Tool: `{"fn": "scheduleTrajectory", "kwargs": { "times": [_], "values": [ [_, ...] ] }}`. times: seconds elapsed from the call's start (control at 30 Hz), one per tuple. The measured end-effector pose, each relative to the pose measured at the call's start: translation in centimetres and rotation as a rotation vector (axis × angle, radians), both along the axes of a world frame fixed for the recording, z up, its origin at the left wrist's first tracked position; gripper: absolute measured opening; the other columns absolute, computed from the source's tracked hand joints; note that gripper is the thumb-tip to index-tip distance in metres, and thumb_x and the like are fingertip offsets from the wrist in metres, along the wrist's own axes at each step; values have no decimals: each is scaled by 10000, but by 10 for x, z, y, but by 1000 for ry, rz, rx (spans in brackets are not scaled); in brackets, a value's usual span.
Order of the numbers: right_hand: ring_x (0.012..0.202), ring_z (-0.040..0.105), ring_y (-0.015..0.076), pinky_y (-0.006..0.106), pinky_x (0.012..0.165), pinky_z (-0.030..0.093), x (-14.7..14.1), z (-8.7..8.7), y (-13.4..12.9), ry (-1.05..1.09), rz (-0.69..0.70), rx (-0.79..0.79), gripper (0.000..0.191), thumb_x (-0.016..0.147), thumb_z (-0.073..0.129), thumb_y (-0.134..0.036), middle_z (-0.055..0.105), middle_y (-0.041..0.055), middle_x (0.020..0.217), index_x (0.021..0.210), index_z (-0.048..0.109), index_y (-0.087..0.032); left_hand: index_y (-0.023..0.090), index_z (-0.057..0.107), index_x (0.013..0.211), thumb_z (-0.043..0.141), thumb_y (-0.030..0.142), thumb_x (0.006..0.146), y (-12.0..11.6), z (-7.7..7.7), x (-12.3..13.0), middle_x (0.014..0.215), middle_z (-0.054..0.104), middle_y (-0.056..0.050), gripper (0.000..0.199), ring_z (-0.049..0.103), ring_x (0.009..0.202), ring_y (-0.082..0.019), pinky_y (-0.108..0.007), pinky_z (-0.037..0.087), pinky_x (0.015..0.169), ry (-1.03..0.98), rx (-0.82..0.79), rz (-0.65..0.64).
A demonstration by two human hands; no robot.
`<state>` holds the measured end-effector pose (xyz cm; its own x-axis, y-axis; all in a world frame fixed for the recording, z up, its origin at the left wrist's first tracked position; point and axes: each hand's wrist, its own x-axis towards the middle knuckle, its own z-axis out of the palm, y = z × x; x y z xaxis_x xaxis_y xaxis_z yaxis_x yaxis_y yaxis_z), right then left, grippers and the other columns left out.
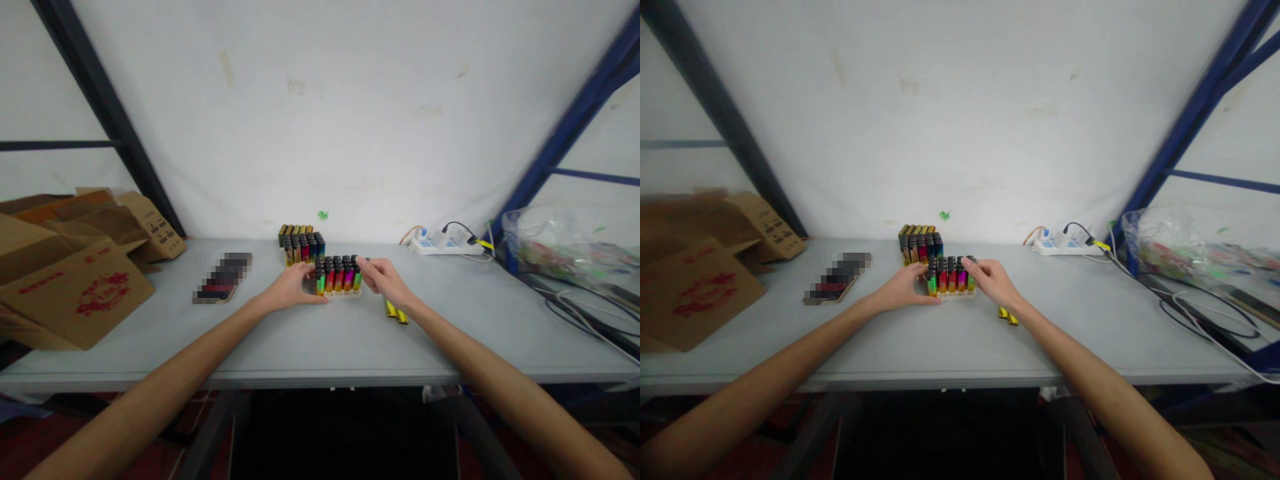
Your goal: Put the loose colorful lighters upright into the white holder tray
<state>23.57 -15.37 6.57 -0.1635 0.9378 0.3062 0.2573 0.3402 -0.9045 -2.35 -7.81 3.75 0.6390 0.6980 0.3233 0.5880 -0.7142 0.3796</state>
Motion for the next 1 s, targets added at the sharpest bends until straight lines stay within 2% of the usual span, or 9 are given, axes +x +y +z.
{"fn": "scheduleTrajectory", "kwargs": {
  "times": [0.17,0.33,0.43,0.57,0.7,0.77,0.83,0.93,1.0],
  "values": [
    [459,285,85,254,459,202,-5,-8,4,-149,-191,29,617,860,499,-737,316,-51,464,529,336,-243,147,685,1088,814,696,653,-1,0,1,1013,655,-95,712,636,919,-291,-394,525,856,-2,2,8],
    [469,305,88,253,469,215,-4,-11,6,-184,-226,31,598,865,491,-725,344,-48,484,547,343,-241,156,688,1056,822,685,652,-1,0,1,1004,657,-88,679,633,918,-286,-384,520,852,-12,-3,3],
    [489,311,88,246,473,239,-4,-9,3,-167,-184,68,604,889,493,-739,350,-55,521,589,362,-232,161,685,1052,818,691,653,-1,0,1,1005,656,-88,677,633,914,-284,-378,520,841,-8,-3,2],
    [511,383,102,229,503,343,-3,5,-7,-100,27,78,470,965,480,-682,423,-77,597,844,463,-228,161,686,1047,801,710,660,-1,1,1,999,659,-87,681,636,911,-289,-386,518,843,0,7,2],
    [714,555,140,276,706,475,0,22,-18,-219,209,186,406,1042,420,-573,581,4,793,905,535,-208,158,689,1091,781,735,665,0,2,-1,1024,664,-101,723,638,941,-303,-400,517,861,21,8,-11],
    [827,577,164,295,783,469,0,26,-20,-330,204,310,388,1036,474,-532,607,42,884,903,605,-192,157,689,1113,781,747,652,0,4,-2,1051,662,-113,754,638,967,-316,-410,519,865,41,2,-14],
    [791,551,162,282,734,439,-2,24,-20,-419,149,387,377,1021,521,-509,591,35,844,863,637,-187,162,686,1143,784,745,649,-1,6,-4,1076,661,-117,770,638,980,-318,-413,524,862,50,-13,-30],
    [629,482,131,258,607,362,-6,17,-18,-489,64,350,406,1027,515,-496,546,-10,687,777,607,-189,166,690,1150,783,705,679,-2,9,-6,1083,674,-112,721,644,972,-310,-413,527,865,37,-34,-54],
    [574,487,119,250,578,344,-9,10,-16,-495,28,303,394,1032,514,-482,559,-27,640,776,588,-191,164,698,1125,789,670,693,-4,10,-5,1076,687,-109,672,647,965,-307,-410,527,869,25,-42,-57]
  ]
}}
